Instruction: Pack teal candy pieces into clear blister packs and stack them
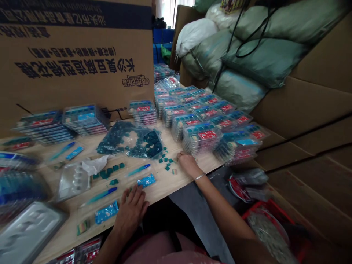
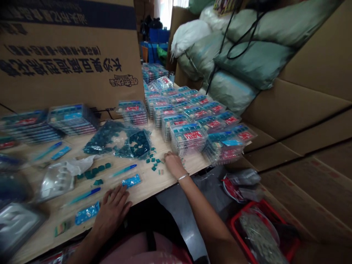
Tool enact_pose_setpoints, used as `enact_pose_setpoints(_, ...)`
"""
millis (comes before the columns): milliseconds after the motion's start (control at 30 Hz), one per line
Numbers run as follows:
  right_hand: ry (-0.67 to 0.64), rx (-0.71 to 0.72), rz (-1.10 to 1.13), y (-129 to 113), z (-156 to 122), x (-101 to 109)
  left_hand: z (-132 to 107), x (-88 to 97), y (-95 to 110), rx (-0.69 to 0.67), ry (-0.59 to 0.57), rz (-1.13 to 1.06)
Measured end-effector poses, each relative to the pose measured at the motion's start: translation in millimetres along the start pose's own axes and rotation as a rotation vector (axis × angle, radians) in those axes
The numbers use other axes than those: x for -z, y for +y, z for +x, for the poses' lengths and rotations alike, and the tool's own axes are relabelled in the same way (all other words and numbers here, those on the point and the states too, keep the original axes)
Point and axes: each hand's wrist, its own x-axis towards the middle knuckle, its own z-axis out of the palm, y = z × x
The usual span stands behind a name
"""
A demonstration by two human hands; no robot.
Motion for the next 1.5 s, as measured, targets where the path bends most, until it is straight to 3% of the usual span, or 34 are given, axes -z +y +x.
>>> enact_pose_setpoints(200, 0.041, 0.019, 0.013, -5, 11, 3, -1, -1.4, 1, -0.014, 0.037, 0.021)
enact_pose_setpoints(333, 0.087, 0.116, 0.089, -16, 42, 3, -1, 0.0, 1, -0.035, 0.034, 0.070)
enact_pose_setpoints(533, 0.014, 0.200, 0.144, -15, 81, 1, -1, 0.1, 2, -0.037, 0.041, 0.087)
enact_pose_setpoints(800, -0.104, 0.360, 0.160, -9, 47, 3, -2, -0.7, 4, -0.015, 0.053, 0.029)
enact_pose_setpoints(900, -0.007, 0.401, 0.094, -20, 29, -4, -2, -0.5, 3, -0.022, 0.056, 0.025)
enact_pose_setpoints(1000, 0.100, 0.319, 0.038, -34, 20, -12, -1, 0.4, 3, -0.037, 0.053, 0.049)
enact_pose_setpoints(1133, 0.044, 0.216, 0.220, -44, 28, -16, -1, 1.7, 3, -0.029, 0.047, 0.036)
enact_pose_setpoints(1267, 0.027, 0.177, 0.409, -39, 43, -13, -1, 1.4, 3, -0.008, 0.044, 0.004)
enact_pose_setpoints(1500, 0.092, 0.019, 1.001, -20, 47, -4, -1, 5.0, 4, -0.002, 0.033, 0.017)
